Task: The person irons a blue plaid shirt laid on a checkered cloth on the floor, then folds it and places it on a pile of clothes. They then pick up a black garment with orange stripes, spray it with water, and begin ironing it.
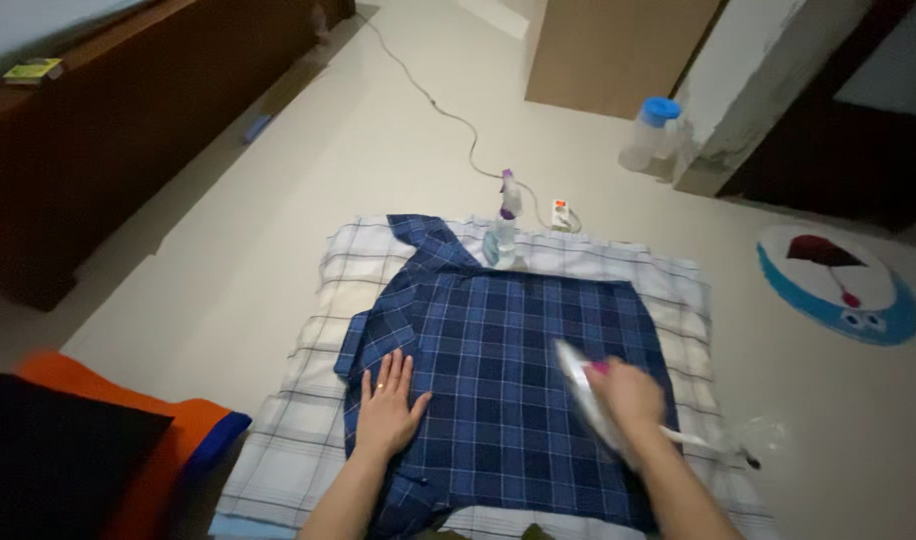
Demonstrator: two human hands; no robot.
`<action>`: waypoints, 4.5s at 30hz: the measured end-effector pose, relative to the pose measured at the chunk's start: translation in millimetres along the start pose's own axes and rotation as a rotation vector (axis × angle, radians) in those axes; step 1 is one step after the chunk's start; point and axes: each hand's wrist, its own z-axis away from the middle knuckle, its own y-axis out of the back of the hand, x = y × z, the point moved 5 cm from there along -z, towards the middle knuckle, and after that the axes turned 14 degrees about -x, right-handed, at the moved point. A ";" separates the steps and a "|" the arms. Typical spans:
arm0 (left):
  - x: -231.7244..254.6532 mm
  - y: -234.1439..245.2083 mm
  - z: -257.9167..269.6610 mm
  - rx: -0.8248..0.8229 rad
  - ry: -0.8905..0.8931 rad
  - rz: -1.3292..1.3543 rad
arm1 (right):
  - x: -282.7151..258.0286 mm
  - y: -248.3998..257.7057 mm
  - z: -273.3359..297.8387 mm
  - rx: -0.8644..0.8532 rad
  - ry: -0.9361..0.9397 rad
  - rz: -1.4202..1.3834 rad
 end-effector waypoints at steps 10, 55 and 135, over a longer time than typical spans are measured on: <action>25.5 4.5 -36.2 -0.125 0.012 -0.030 | -13.3 9.3 -5.4 -0.127 0.071 -0.081; 76.0 -30.2 -133.4 -0.341 0.007 -0.221 | 179.0 84.3 -183.3 0.205 -0.123 0.029; 74.3 27.4 -122.2 -0.316 -0.295 -0.381 | 91.5 -55.3 -104.4 -0.323 0.410 -0.310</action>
